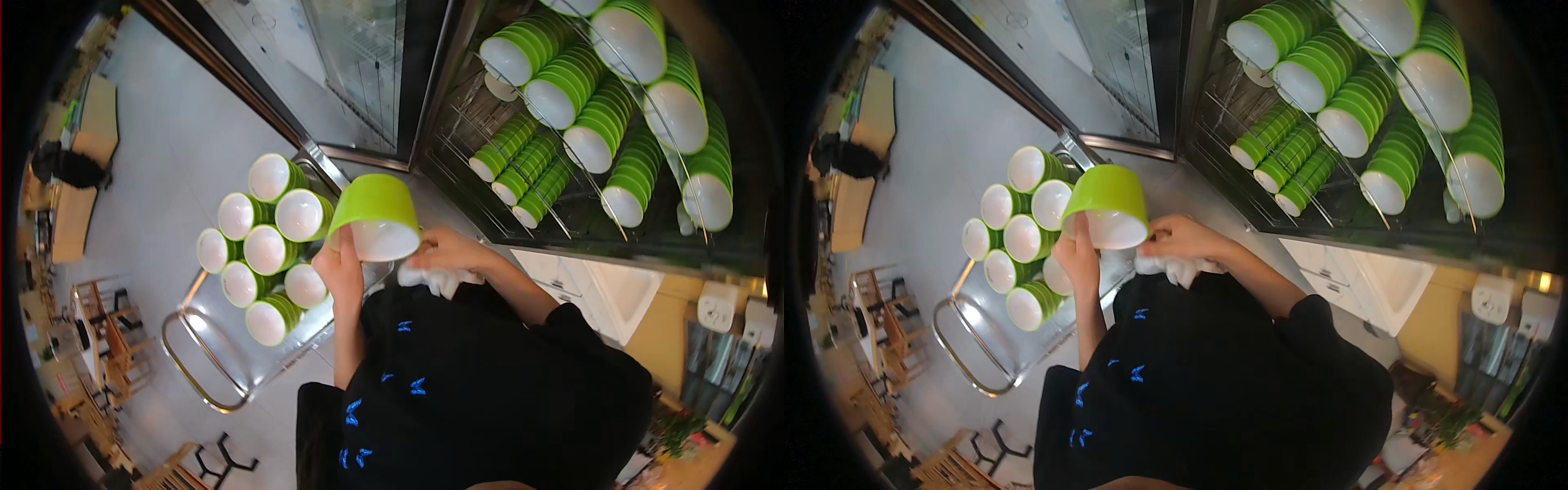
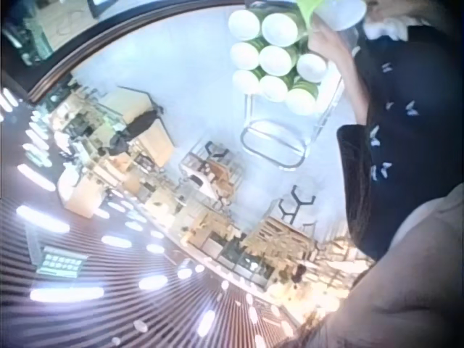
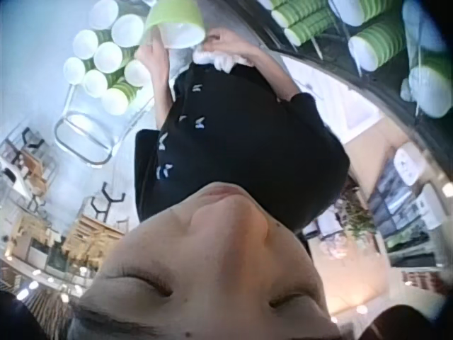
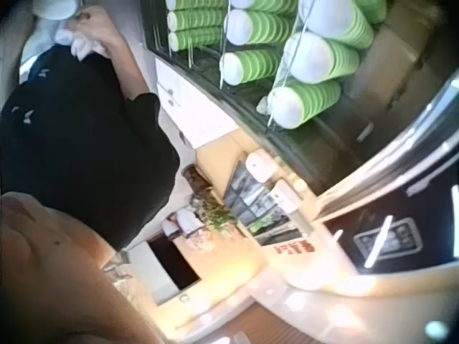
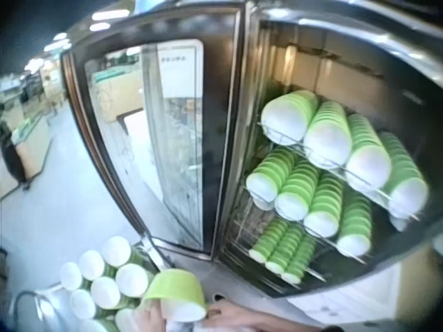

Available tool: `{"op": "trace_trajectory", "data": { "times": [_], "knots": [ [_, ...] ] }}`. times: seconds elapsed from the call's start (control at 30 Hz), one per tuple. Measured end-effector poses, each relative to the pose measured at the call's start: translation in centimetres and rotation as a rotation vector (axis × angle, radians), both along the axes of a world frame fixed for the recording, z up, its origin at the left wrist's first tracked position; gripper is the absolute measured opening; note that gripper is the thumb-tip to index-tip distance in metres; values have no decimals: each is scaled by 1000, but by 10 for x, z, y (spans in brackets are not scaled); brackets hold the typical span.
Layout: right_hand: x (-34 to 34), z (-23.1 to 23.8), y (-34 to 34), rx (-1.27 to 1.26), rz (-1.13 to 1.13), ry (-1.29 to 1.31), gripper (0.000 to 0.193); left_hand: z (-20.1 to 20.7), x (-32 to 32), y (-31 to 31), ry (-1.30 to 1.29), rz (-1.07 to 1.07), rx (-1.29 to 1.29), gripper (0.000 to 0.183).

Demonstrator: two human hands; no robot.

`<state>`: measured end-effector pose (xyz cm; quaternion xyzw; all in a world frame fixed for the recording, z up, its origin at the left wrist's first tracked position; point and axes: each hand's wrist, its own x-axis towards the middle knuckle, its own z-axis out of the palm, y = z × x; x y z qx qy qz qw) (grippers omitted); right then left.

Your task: Cleaning and drying plastic bowls while placing them on a cart in a restaurant.

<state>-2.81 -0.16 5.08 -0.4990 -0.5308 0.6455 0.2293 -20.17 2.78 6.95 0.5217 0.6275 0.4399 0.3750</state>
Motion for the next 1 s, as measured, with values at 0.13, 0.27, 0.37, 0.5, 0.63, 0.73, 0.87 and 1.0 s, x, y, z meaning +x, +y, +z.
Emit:
{"op": "trace_trajectory", "data": {
  "times": [0.13,0.27,0.37,0.5,0.63,0.73,0.87,1.0],
  "knots": [
    [14,-9,9,-77,-335,0,32,-22,30,0,335,-133,138,18],
    [64,-49,23,-95,-602,144,35,-32,76,1,328,-304,-45,26],
    [115,-61,52,-293,-818,81,35,-33,105,-14,160,-377,-71,39],
    [200,-115,101,-61,-937,-156,33,-47,128,-28,0,-327,-225,40],
    [242,-127,141,-4,-980,-397,35,-55,128,-32,-35,-247,-321,30],
    [270,-153,170,10,-975,-497,36,-60,128,-33,-26,-188,-349,24],
    [278,-173,190,-6,-965,-625,36,-56,126,-31,-20,-208,-455,21],
    [279,-174,200,-54,-1046,-462,28,-58,126,-32,-19,-196,-462,20]
  ]
}}
